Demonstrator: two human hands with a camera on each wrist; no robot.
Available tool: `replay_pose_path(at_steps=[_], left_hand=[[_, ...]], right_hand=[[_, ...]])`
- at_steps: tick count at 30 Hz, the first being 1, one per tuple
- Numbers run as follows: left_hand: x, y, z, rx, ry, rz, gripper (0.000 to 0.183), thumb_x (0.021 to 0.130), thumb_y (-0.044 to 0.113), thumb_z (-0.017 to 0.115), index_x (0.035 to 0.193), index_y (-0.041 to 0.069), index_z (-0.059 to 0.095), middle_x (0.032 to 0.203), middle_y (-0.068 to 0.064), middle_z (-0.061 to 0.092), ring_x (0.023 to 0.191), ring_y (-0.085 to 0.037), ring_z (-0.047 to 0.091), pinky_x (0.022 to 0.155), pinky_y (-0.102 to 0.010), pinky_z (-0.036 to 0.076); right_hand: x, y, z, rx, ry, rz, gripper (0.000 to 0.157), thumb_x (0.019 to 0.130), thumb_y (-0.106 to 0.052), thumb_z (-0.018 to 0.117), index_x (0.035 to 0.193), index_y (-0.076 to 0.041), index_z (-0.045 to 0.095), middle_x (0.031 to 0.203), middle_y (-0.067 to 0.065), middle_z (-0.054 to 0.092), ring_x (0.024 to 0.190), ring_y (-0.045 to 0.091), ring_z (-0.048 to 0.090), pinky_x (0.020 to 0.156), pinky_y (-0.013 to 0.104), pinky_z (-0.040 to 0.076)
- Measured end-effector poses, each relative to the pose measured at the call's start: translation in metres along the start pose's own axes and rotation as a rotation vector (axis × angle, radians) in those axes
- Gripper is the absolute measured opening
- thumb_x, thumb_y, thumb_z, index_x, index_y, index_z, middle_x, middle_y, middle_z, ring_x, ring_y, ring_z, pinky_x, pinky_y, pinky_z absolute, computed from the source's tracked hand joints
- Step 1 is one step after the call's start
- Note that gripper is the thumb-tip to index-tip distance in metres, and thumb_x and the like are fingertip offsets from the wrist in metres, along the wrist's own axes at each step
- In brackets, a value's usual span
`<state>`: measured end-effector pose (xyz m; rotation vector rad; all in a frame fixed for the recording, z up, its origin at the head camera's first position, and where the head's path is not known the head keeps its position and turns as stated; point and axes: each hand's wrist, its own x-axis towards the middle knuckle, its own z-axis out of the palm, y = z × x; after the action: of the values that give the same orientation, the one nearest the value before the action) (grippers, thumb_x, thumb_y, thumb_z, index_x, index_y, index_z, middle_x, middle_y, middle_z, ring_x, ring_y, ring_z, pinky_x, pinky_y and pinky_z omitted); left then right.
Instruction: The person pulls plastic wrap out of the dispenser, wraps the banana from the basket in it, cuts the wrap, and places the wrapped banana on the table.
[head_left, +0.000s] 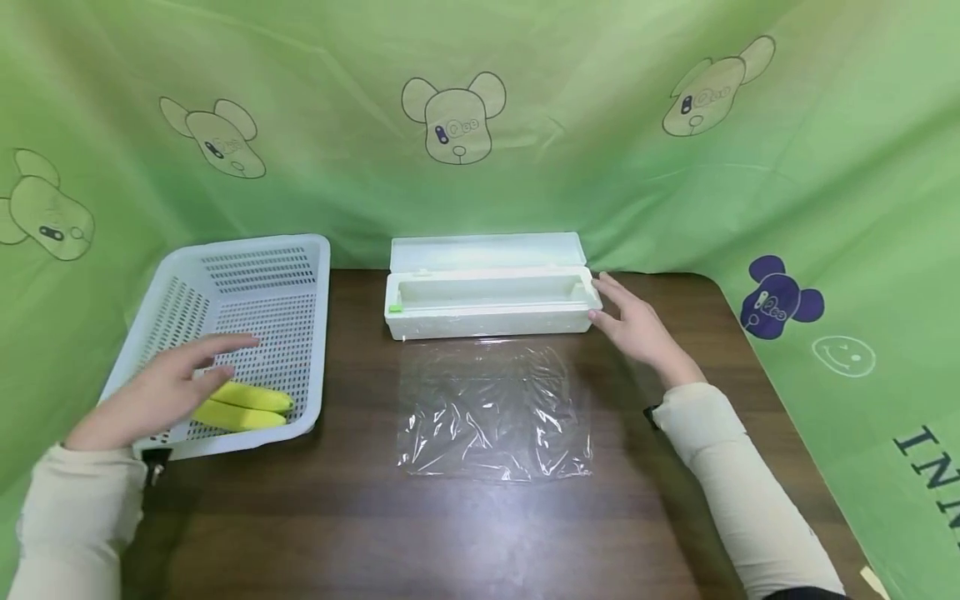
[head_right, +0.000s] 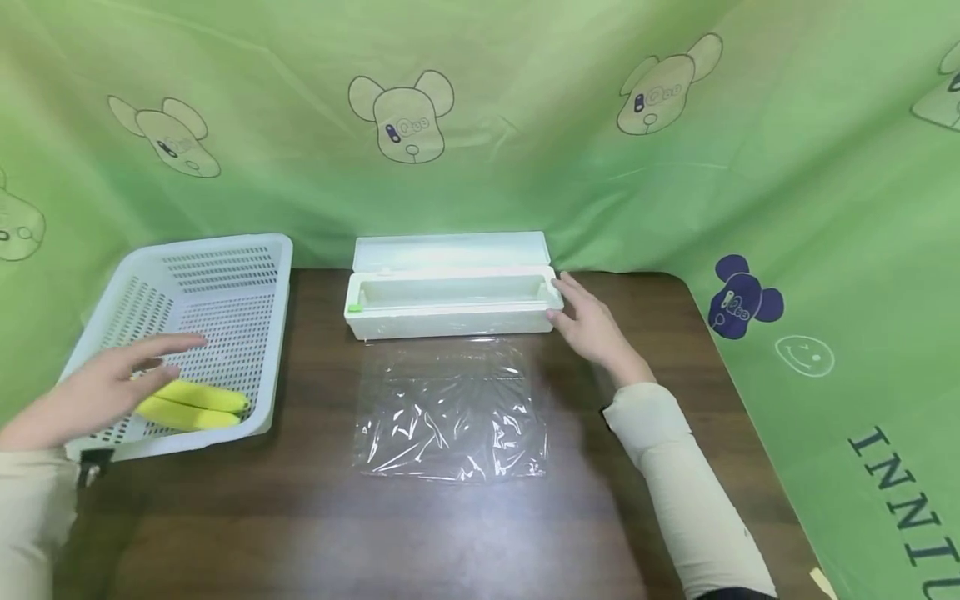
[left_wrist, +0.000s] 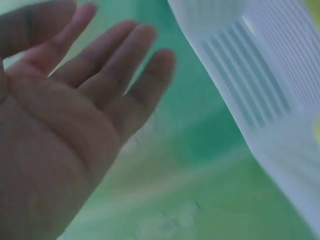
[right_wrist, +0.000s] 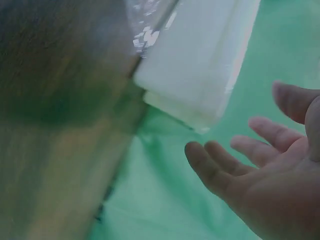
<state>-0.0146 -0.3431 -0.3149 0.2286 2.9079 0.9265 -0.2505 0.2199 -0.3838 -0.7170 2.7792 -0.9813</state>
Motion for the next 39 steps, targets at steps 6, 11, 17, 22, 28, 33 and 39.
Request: replay_pose_path(at_steps=[6, 11, 17, 22, 28, 33, 39], left_hand=[[0.011, -0.049, -0.036, 0.040, -0.140, -0.164, 0.047, 0.104, 0.009, 0.051, 0.148, -0.004, 0.042, 0.147, -0.036, 0.039, 0.130, -0.060, 0.036, 0.099, -0.077, 0.030], [0.007, -0.079, -0.042, -0.005, -0.304, -0.228, 0.060, 0.095, 0.006, 0.061, 0.144, -0.016, 0.036, 0.146, -0.045, 0.030, 0.130, -0.066, 0.028, 0.100, -0.075, 0.032], [0.007, -0.089, -0.031, -0.200, -0.465, -0.413, 0.065, 0.094, 0.001, 0.062, 0.142, -0.023, 0.025, 0.134, -0.051, 0.033, 0.107, -0.048, 0.058, 0.078, -0.048, 0.059], [0.012, -0.090, -0.022, -0.209, -0.440, -0.400, 0.048, 0.086, -0.009, 0.060, 0.127, -0.026, 0.041, 0.099, -0.021, 0.061, 0.074, -0.022, 0.059, 0.063, -0.034, 0.058], [0.019, -0.089, -0.025, -0.140, -0.342, -0.359, 0.042, 0.095, 0.000, 0.057, 0.127, -0.025, 0.046, 0.087, -0.009, 0.063, 0.076, -0.024, 0.063, 0.067, -0.036, 0.059], [0.034, -0.092, -0.031, 0.010, -0.205, -0.363, 0.045, 0.102, 0.015, 0.055, 0.127, -0.021, 0.048, 0.086, -0.011, 0.062, 0.078, -0.025, 0.060, 0.066, -0.035, 0.054], [0.051, -0.093, -0.033, 0.070, -0.131, -0.366, 0.052, 0.106, 0.028, 0.051, 0.132, -0.017, 0.048, 0.100, -0.022, 0.062, 0.085, -0.029, 0.061, 0.069, -0.036, 0.052]], right_hand=[[0.020, 0.022, 0.002, 0.060, -0.052, 0.027, 0.065, 0.107, -0.026, 0.054, 0.159, -0.002, 0.025, 0.165, 0.015, 0.016, 0.149, 0.043, 0.016, 0.120, 0.056, 0.013], [0.026, 0.028, 0.009, 0.060, -0.060, 0.022, 0.062, 0.106, -0.026, 0.055, 0.157, -0.002, 0.029, 0.165, 0.015, 0.019, 0.148, 0.043, 0.017, 0.119, 0.057, 0.014], [0.024, 0.028, 0.014, 0.043, -0.063, 0.024, 0.061, 0.106, -0.025, 0.056, 0.156, -0.002, 0.032, 0.164, 0.015, 0.022, 0.147, 0.044, 0.019, 0.119, 0.058, 0.015], [0.022, 0.028, 0.016, 0.043, -0.063, 0.028, 0.061, 0.106, -0.026, 0.056, 0.156, -0.003, 0.032, 0.164, 0.014, 0.022, 0.147, 0.045, 0.019, 0.119, 0.058, 0.015], [0.021, 0.028, 0.015, 0.040, -0.054, 0.023, 0.060, 0.106, -0.025, 0.056, 0.156, -0.002, 0.033, 0.163, 0.015, 0.023, 0.147, 0.045, 0.020, 0.119, 0.058, 0.015], [0.022, 0.029, 0.013, 0.044, -0.038, 0.037, 0.060, 0.106, -0.026, 0.057, 0.155, -0.002, 0.033, 0.163, 0.014, 0.023, 0.147, 0.044, 0.021, 0.119, 0.056, 0.016], [0.024, 0.030, 0.013, 0.012, -0.014, 0.042, 0.060, 0.105, -0.027, 0.057, 0.155, -0.003, 0.035, 0.163, 0.013, 0.025, 0.146, 0.044, 0.023, 0.119, 0.055, 0.018]])
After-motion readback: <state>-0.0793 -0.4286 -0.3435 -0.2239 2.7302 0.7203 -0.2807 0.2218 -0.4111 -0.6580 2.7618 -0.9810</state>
